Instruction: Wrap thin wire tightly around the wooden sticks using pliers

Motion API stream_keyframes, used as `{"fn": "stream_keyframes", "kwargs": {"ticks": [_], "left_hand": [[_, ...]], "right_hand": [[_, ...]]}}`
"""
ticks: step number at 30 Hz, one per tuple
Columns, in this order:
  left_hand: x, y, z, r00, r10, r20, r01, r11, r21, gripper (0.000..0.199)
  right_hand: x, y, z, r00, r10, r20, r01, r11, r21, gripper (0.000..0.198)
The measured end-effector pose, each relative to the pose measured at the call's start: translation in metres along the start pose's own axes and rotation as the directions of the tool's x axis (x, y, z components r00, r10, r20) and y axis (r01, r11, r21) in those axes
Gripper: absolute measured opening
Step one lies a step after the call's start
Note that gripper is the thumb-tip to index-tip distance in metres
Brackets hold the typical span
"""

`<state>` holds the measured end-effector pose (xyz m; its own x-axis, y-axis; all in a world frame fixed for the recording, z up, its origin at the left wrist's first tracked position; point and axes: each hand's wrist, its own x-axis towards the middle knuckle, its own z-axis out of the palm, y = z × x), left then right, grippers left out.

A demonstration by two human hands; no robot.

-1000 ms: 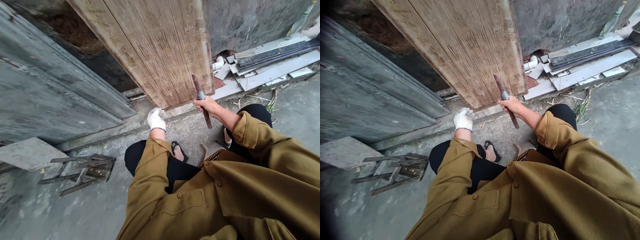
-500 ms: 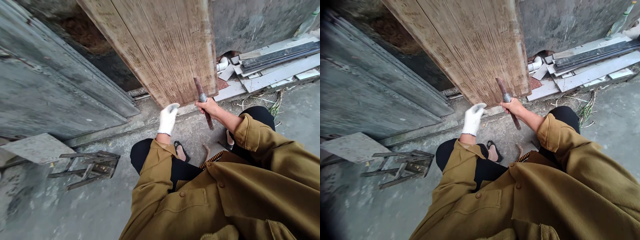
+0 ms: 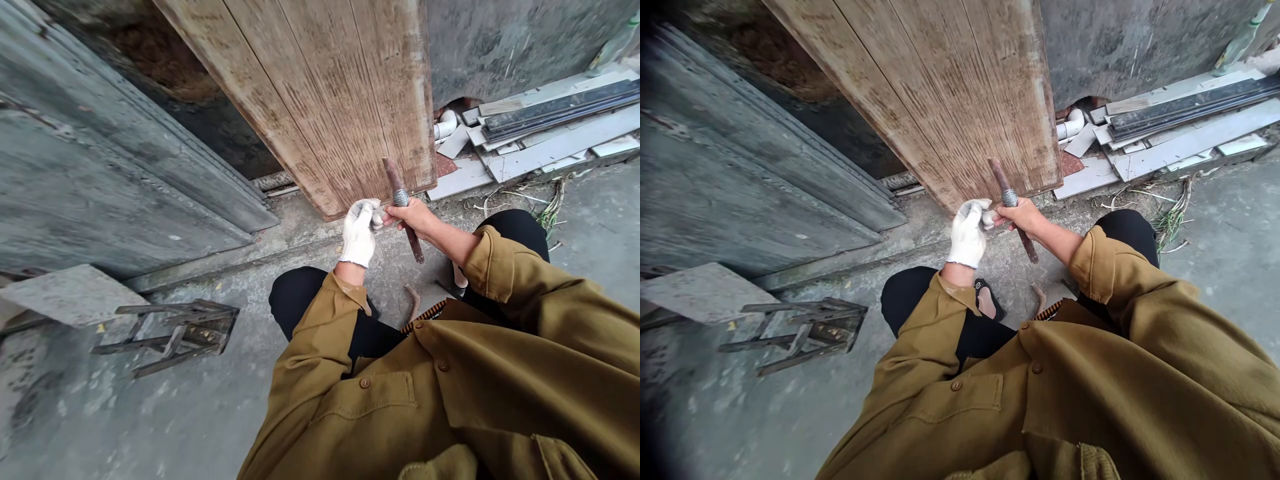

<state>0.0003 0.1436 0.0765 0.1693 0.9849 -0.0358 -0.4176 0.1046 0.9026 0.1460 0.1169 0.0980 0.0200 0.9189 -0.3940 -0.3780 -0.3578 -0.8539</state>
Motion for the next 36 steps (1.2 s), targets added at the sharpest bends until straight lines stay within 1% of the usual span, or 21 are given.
{"fn": "stream_keyframes", "kwargs": {"ticks": [2,4,7,10,12,17,20,23,27,29,31,33,36], "left_hand": [[0.0,0.011,-0.004,1.0,0.004,-0.024,-0.004,1.0,0.0,0.033],[-0.001,0.021,-0.008,1.0,-0.001,-0.018,0.001,1.0,0.027,0.034],[-0.007,0.027,-0.011,0.999,-0.045,0.022,0.04,0.984,0.173,0.032],[-0.015,0.022,-0.008,0.987,-0.145,0.066,0.115,0.935,0.336,0.032],[-0.019,0.017,-0.003,0.979,-0.185,0.089,0.139,0.915,0.379,0.035],[-0.019,0.01,0.002,0.976,-0.19,0.108,0.126,0.894,0.43,0.042],[-0.016,0.004,0.002,0.975,-0.175,0.138,0.08,0.854,0.515,0.038],[-0.014,0.001,0.002,0.976,-0.178,0.122,0.084,0.835,0.544,0.03],[-0.013,0.009,0.004,0.984,-0.16,0.079,0.099,0.856,0.508,0.023],[-0.012,0.016,0.002,0.99,-0.136,0.036,0.1,0.86,0.501,0.019],[-0.011,0.02,-0.001,0.994,-0.113,0.0,0.097,0.853,0.513,0.015],[-0.009,0.02,-0.006,0.994,-0.105,0.001,0.088,0.836,0.542,0.012],[-0.007,0.016,-0.013,0.996,-0.083,0.034,0.045,0.789,0.613,0.011]], "right_hand": [[-0.001,-0.004,-0.003,0.999,0.02,-0.038,-0.018,0.998,0.052,0.014],[-0.001,-0.007,-0.006,0.998,0.023,-0.057,-0.017,0.995,0.1,0.013],[0.001,-0.011,-0.009,0.998,0.005,-0.056,0.004,0.988,0.151,0.013],[0.002,-0.011,-0.009,0.997,-0.027,-0.067,0.038,0.984,0.172,0.012],[0.002,-0.009,-0.007,0.995,-0.054,-0.078,0.067,0.983,0.174,0.011],[0.003,-0.005,-0.002,0.99,-0.117,-0.079,0.13,0.974,0.188,0.013],[0.004,-0.003,-0.001,0.988,-0.132,-0.081,0.145,0.974,0.176,0.012],[0.003,-0.001,0.0,0.99,-0.134,-0.053,0.141,0.975,0.169,0.011],[0.001,-0.001,-0.004,0.993,-0.116,0.019,0.112,0.982,0.154,0.009],[0.0,-0.002,-0.007,0.992,-0.105,0.07,0.096,0.987,0.128,0.008],[-0.001,-0.006,-0.011,0.993,-0.086,0.082,0.076,0.99,0.118,0.008],[-0.002,-0.01,-0.015,0.998,-0.035,0.055,0.027,0.99,0.138,0.01],[-0.003,-0.02,-0.019,0.992,0.109,0.061,-0.118,0.978,0.175,0.02]]}}
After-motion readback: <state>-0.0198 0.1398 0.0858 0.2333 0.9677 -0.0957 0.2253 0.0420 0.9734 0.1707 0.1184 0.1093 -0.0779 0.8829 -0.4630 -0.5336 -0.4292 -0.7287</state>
